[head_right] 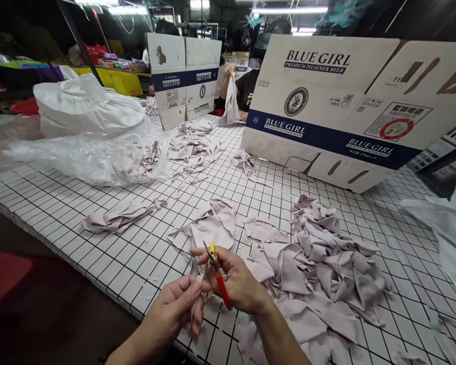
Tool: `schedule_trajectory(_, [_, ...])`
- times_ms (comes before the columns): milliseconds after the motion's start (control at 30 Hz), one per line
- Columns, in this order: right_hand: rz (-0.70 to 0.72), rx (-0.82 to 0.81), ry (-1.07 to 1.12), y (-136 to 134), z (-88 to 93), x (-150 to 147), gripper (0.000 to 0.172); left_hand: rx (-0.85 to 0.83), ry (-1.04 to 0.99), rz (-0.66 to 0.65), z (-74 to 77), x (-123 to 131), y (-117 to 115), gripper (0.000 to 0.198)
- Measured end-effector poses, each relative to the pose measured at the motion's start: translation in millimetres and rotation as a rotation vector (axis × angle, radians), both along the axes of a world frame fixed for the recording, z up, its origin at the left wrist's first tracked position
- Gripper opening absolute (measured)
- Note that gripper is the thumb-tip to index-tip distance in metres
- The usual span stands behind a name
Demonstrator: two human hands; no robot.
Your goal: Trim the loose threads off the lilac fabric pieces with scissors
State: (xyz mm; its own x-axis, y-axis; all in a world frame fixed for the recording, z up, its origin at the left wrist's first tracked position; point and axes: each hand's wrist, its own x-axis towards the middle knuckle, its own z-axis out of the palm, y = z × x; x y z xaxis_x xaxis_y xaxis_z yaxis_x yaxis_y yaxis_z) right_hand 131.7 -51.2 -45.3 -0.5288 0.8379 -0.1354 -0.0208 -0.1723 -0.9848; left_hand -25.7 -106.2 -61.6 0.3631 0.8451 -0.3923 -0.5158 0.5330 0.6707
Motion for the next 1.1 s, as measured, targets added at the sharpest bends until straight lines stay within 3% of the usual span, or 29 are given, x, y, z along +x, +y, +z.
schedule_trajectory(100, [0.232,0.025,-0.016,26,11.7,-6,0.023,-0.04,-0.101,-0.032,1.2,-7,-2,0.037])
schedule_trajectory(233, [0.578,0.033,-0.219,62,22.3,-22,0.027,-0.058,-0.224,-0.031,-8.2,-17,-8,0.028])
schedule_trajectory(333, [0.761,0.038,-0.353,81,17.1,-38,0.026,-0.069,-0.288,0.002,-22.3,-21,-16,0.025])
schedule_trajectory(467, [0.884,0.059,-0.489,94,6.6,-54,0.023,-0.082,-0.318,0.04,-37.9,-22,-25,0.022])
schedule_trajectory(867, [1.018,0.218,-0.711,89,16.0,-76,0.021,-0.11,-0.291,0.012,-38.6,-24,-27,0.028])
schedule_trajectory(967, [0.943,0.259,-0.727,91,12.6,-77,0.024,-0.125,-0.243,0.013,-38.8,-21,-27,0.033])
schedule_trajectory(1100, [0.663,0.341,-0.704,105,22.8,-70,0.018,-0.066,-0.166,0.092,-21.1,-15,-9,0.039])
